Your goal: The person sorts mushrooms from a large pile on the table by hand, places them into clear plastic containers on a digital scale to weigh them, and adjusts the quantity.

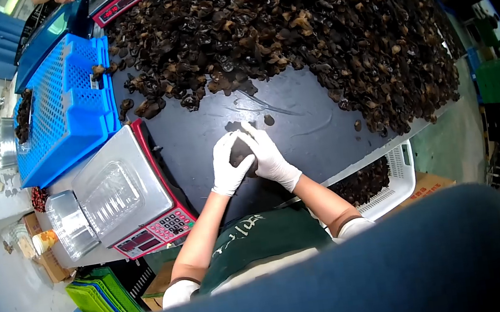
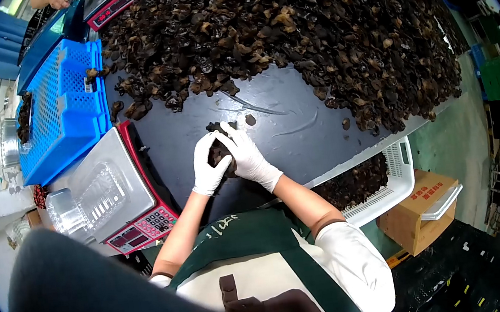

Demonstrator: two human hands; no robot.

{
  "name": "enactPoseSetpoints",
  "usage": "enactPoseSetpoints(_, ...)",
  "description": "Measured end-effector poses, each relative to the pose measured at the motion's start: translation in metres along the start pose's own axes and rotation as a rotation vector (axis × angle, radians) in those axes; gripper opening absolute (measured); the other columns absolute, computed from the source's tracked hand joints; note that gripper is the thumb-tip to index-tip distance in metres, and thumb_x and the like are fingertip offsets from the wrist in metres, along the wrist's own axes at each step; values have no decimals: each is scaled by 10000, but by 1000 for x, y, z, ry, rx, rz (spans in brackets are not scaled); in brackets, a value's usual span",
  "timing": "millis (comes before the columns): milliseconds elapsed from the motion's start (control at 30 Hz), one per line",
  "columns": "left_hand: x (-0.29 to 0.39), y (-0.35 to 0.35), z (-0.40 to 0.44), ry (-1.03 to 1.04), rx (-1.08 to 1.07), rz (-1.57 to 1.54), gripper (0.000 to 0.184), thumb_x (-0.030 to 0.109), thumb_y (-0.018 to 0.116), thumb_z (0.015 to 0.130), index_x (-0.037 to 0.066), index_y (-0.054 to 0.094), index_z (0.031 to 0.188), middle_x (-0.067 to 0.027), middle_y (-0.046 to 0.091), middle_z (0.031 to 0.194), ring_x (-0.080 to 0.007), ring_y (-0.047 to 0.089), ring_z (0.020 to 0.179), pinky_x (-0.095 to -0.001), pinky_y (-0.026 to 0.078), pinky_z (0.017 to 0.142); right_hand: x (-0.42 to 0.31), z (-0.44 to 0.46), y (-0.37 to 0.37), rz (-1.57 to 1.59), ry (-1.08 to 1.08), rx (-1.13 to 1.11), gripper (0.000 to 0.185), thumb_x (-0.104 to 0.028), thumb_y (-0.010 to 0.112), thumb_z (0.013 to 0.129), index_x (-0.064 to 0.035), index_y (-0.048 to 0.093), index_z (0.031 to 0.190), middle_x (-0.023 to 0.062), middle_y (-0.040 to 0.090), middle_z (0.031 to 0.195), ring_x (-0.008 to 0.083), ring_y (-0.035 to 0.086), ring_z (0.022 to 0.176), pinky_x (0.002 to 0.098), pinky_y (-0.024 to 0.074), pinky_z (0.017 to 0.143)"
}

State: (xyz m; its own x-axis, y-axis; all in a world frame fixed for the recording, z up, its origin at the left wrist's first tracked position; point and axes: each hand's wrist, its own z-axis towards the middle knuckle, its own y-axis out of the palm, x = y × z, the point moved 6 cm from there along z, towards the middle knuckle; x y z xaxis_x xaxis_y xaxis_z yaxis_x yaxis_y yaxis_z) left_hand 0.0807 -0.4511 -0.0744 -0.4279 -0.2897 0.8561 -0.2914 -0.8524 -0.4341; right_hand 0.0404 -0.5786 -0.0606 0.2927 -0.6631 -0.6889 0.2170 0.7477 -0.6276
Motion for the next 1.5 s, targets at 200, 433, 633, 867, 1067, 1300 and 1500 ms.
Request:
enactPoseSetpoints(200, 8, -13, 1, -168, 224, -257, 374, 128, 749, 771, 26, 627, 1110, -148, 625, 1137, -271, 615, 1070, -374, 490, 945, -14, 11, 10, 377, 47, 236, 483, -13, 634, 827, 2, 522, 1296, 193, 520, 1316, 343, 515, 1236, 411, 398, 1066)
enactPoseSetpoints(433, 62, -134, 16, -158, 538, -237, 263, 41, 693, 785, 18, 637, 1041, -110, 632, 1102, -206, 610, 1009, -335, 489, 911, -128, 98, 11, 535, -149, 163, 524, -15, 680, 719, -44, 560, 1228, 185, 529, 1220, 368, 527, 1153, 435, 432, 1005)
enactPoseSetpoints(633, 43, -273, -26, -243, 908, -436, 218, 5, 652, 835, 22, 638, 1052, -70, 641, 1076, -179, 605, 989, -317, 497, 893, -236, 159, 99, 843, -218, -115, 513, 28, 597, 728, -63, 538, 1230, 169, 492, 1199, 369, 511, 1137, 416, 438, 981)
enactPoseSetpoints(867, -42, -373, -83, -416, 971, -369, 128, 109, 678, 897, 33, 660, 999, -42, 647, 946, -131, 594, 854, -264, 501, 730, -276, 169, 221, 505, -233, -334, 571, -71, 655, 731, -66, 500, 1281, 180, 526, 1146, 382, 554, 1025, 459, 468, 896)
enactPoseSetpoints(1067, -52, -389, -95, -501, 916, 324, 209, 182, 689, 921, 16, 666, 1046, -72, 671, 1003, -155, 621, 916, -300, 501, 840, -261, 171, 197, -9, -412, -516, 890, -292, 816, 604, -60, 456, 1384, 130, 583, 1137, 318, 551, 1040, 458, 407, 883)
enactPoseSetpoints(1300, -58, -397, -107, -430, 887, 145, 338, 165, 583, 986, 19, 561, 1290, -97, 615, 1207, -198, 559, 1126, -340, 431, 994, -231, 169, 171, 29, -437, -526, 850, -111, 758, 661, -12, 404, 1427, 213, 514, 1328, 369, 503, 1204, 428, 399, 1030)
enactPoseSetpoints(1500, -27, -370, -101, -347, 384, 569, 689, 188, 762, 807, 26, 454, 1402, -167, 522, 1267, -301, 509, 1174, -404, 392, 1043, -228, 152, 160, 187, -563, -356, 826, -389, 748, 715, -3, 448, 1380, 232, 513, 1320, 398, 482, 1234, 531, 337, 1040)
